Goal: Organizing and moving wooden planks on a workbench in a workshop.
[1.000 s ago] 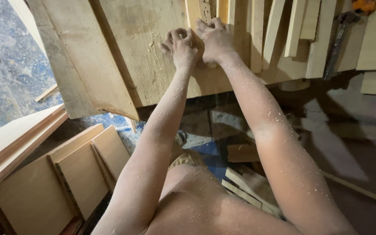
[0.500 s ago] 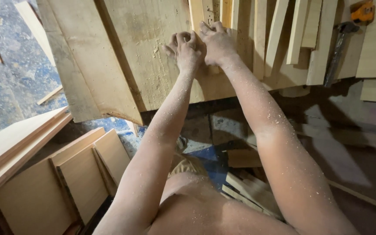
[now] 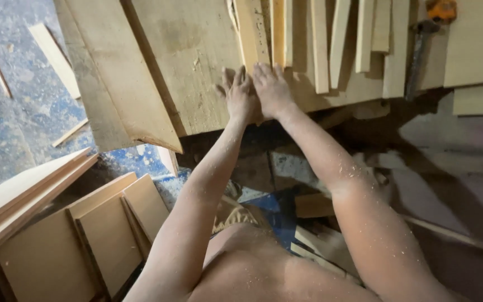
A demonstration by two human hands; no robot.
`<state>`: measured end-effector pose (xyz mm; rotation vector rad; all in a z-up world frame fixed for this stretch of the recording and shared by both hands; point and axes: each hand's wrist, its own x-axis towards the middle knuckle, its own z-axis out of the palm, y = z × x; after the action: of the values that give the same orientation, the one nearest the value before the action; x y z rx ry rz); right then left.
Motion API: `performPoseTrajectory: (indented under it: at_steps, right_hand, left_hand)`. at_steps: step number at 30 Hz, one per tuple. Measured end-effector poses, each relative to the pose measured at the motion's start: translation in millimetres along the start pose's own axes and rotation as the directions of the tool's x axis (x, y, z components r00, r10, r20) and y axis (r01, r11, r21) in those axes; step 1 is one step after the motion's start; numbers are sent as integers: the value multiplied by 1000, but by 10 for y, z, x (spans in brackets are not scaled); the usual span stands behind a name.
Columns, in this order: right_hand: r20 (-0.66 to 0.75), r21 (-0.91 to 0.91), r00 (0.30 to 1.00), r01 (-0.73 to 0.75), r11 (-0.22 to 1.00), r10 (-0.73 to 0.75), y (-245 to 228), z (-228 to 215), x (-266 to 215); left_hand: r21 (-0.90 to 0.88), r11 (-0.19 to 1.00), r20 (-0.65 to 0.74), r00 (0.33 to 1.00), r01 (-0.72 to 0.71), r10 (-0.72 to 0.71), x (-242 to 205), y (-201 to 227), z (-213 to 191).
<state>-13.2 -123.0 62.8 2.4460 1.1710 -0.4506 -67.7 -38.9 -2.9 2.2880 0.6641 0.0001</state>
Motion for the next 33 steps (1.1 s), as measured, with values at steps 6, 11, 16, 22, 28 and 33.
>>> performPoseTrajectory:
  at_steps: [6, 11, 16, 22, 28, 33]
  right_hand:
    - [-518, -48, 853, 41, 998, -60, -322, 489, -651]
    - [-598, -28, 800, 28, 999, -39, -520, 1109, -1126]
    - [-574, 1, 818, 23, 1000, -18, -803, 1200, -2142]
    - [-518, 172, 853, 180, 968, -67, -1002, 1116, -3378]
    - [-665, 693, 667, 384, 610, 336, -453, 1333, -4276]
    - [-265, 926, 445, 363, 98, 855, 1302, 1674, -4014]
  left_hand:
    - [-8, 999, 12, 999, -47, 47, -401, -533, 788]
    - [155, 978, 80, 988, -142, 131, -1306, -314, 346]
    - [67, 864, -85, 859, -500, 504, -1849, -896, 623]
    - [218, 717, -283, 660, -662, 696, -1599, -770, 361]
    - [62, 357, -6, 357, -932, 934, -1347, 191, -64]
    - [-8, 517, 451, 458, -856, 766, -1668, 1044, -727]
